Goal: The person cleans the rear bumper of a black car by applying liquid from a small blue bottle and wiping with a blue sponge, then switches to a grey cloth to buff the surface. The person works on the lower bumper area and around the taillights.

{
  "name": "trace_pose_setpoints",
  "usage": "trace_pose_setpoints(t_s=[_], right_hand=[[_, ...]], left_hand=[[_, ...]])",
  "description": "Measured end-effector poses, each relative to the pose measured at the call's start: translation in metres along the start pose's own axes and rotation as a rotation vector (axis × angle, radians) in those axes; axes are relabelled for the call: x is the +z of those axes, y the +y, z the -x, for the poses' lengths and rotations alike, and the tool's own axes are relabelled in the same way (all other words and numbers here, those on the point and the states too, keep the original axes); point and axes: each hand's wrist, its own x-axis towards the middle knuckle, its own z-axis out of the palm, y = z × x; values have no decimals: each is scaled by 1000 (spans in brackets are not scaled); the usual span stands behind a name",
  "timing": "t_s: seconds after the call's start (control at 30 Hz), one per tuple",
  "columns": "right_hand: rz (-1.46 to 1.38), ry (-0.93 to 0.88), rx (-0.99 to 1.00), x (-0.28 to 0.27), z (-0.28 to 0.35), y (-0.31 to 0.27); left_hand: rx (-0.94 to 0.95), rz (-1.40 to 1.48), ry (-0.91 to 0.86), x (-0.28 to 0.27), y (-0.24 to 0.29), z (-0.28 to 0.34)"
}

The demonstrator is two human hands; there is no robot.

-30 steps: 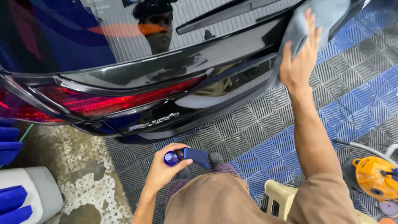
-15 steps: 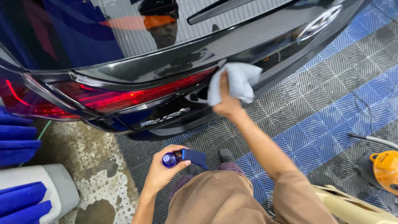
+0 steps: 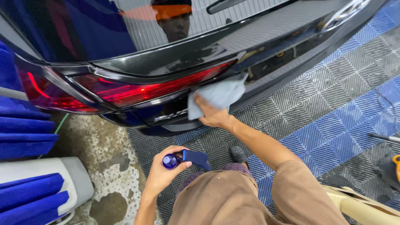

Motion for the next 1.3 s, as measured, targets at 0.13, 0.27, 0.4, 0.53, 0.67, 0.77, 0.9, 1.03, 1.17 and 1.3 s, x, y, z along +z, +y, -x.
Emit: trace_pose_setpoints(t_s=[0.13, 0.27, 0.4, 0.53, 0.67, 0.77, 0.9, 1.03, 1.17, 1.3], right_hand=[[240, 154, -226, -1, -8, -28], [287, 26, -137, -33, -2, -11], [398, 93, 119, -102, 21, 50], [410, 847, 83, -144, 26, 70], [-25, 1071, 129, -96, -4, 14], [195, 820, -86, -52, -13, -21], [145, 888, 82, -55, -7, 14], [-472, 963, 560, -102, -10, 83], [-966, 1391, 367, -128, -19, 113], [-810, 1362, 474, -91, -15, 68]], left_hand=[[-25, 4, 33, -2, -4, 10], [-91, 52, 43, 1, -9, 12], [-83, 43, 13, 2, -8, 4], [-68, -29, -5, 7, -6, -1], [-58, 8, -46, 11, -1, -8], [-44, -40, -44, 15, 6, -12], [-50, -36, -60, 17, 12, -22], [-74, -62, -88, 22, 14, -31], [-29, -120, -97, 28, 18, -33], [-61, -57, -131, 39, 22, -43]])
